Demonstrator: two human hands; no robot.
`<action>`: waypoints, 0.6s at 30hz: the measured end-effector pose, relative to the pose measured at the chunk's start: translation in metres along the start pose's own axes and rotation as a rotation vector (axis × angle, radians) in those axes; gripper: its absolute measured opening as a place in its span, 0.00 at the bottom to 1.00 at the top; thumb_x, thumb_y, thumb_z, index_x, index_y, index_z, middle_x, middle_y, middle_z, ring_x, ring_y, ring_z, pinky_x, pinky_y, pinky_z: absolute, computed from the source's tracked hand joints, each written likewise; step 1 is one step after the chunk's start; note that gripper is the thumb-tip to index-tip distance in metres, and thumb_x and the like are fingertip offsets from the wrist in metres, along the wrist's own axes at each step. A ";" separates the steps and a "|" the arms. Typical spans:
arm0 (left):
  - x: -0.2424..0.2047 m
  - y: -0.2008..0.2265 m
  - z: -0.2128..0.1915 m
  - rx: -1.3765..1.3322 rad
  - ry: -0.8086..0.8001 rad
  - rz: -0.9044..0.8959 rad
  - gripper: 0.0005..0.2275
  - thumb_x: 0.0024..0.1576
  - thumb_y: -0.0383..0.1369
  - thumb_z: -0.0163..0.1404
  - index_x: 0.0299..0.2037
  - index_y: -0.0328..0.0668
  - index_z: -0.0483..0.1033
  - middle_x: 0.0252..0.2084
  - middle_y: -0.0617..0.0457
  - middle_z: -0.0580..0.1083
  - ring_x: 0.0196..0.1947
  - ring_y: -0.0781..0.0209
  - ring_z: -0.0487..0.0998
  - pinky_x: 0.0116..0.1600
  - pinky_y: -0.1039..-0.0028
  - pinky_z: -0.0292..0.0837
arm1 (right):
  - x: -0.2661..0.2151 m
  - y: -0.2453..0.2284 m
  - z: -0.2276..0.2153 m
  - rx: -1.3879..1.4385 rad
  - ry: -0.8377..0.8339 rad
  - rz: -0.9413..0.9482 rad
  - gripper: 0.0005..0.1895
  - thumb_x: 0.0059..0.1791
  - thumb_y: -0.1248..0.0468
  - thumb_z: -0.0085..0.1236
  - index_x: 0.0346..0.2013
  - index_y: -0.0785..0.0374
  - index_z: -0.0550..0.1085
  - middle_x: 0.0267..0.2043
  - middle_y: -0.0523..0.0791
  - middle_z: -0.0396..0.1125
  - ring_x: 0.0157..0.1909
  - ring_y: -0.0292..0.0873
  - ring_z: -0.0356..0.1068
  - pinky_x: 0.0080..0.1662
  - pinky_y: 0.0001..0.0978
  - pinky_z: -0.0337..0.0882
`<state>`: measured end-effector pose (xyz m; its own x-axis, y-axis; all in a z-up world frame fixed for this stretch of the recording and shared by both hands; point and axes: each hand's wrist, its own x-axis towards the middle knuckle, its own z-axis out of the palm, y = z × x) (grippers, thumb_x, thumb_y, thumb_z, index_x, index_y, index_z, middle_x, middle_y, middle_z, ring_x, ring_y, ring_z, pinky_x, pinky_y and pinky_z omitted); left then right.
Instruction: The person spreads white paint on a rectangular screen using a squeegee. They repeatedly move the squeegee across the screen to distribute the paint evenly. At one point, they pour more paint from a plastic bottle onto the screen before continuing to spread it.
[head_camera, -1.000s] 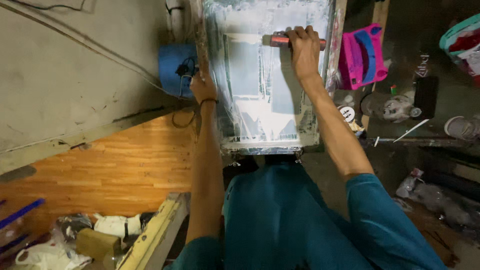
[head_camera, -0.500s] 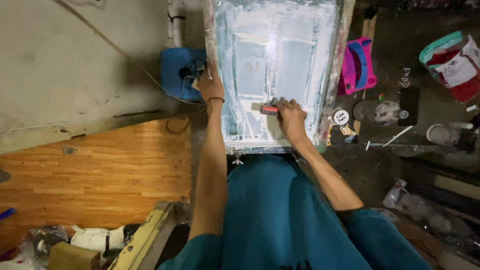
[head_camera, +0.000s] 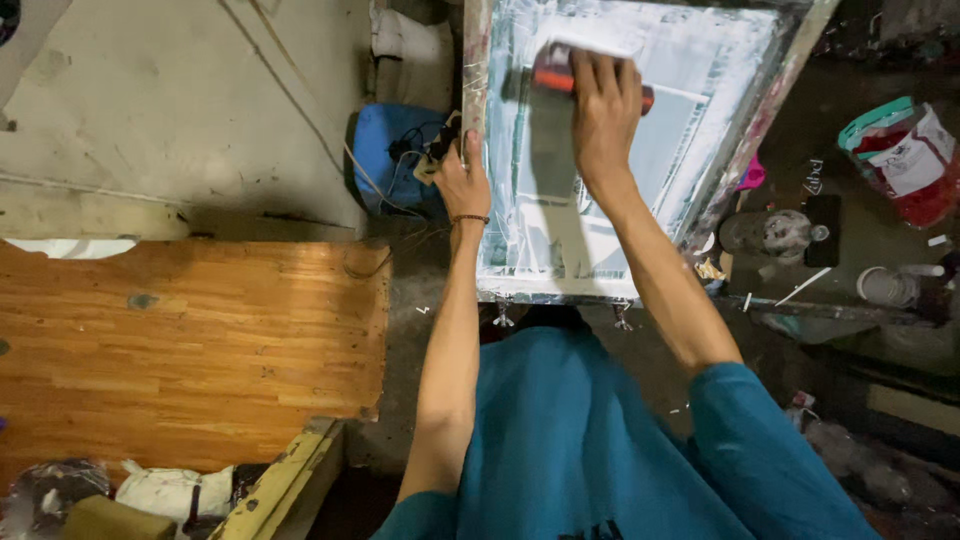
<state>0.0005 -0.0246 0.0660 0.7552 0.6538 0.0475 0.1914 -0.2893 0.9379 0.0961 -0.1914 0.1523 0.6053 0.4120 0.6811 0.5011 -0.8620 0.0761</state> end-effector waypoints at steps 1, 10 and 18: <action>0.000 -0.001 -0.001 -0.004 0.004 -0.003 0.27 0.64 0.55 0.40 0.36 0.35 0.77 0.33 0.29 0.78 0.40 0.26 0.79 0.42 0.47 0.73 | -0.017 -0.008 -0.004 0.000 0.000 -0.006 0.11 0.55 0.66 0.53 0.51 0.54 0.78 0.38 0.43 0.68 0.42 0.47 0.66 0.46 0.33 0.67; 0.007 -0.020 0.013 -0.022 -0.010 0.008 0.25 0.64 0.53 0.43 0.43 0.33 0.79 0.41 0.28 0.79 0.46 0.27 0.79 0.50 0.46 0.74 | -0.158 -0.049 -0.020 0.258 -0.336 -0.005 0.14 0.53 0.69 0.53 0.52 0.58 0.78 0.43 0.47 0.72 0.44 0.53 0.68 0.48 0.42 0.69; 0.034 -0.059 0.050 0.135 -0.047 -0.157 0.32 0.59 0.58 0.36 0.38 0.35 0.82 0.36 0.29 0.80 0.39 0.25 0.80 0.42 0.46 0.70 | -0.025 -0.011 0.037 0.298 -0.295 0.140 0.15 0.44 0.77 0.55 0.42 0.62 0.77 0.31 0.49 0.69 0.35 0.51 0.61 0.31 0.44 0.49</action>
<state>0.0462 -0.0199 -0.0045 0.7374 0.6656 -0.1149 0.3889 -0.2793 0.8779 0.0982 -0.1818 0.1078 0.8092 0.4013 0.4291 0.5319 -0.8105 -0.2453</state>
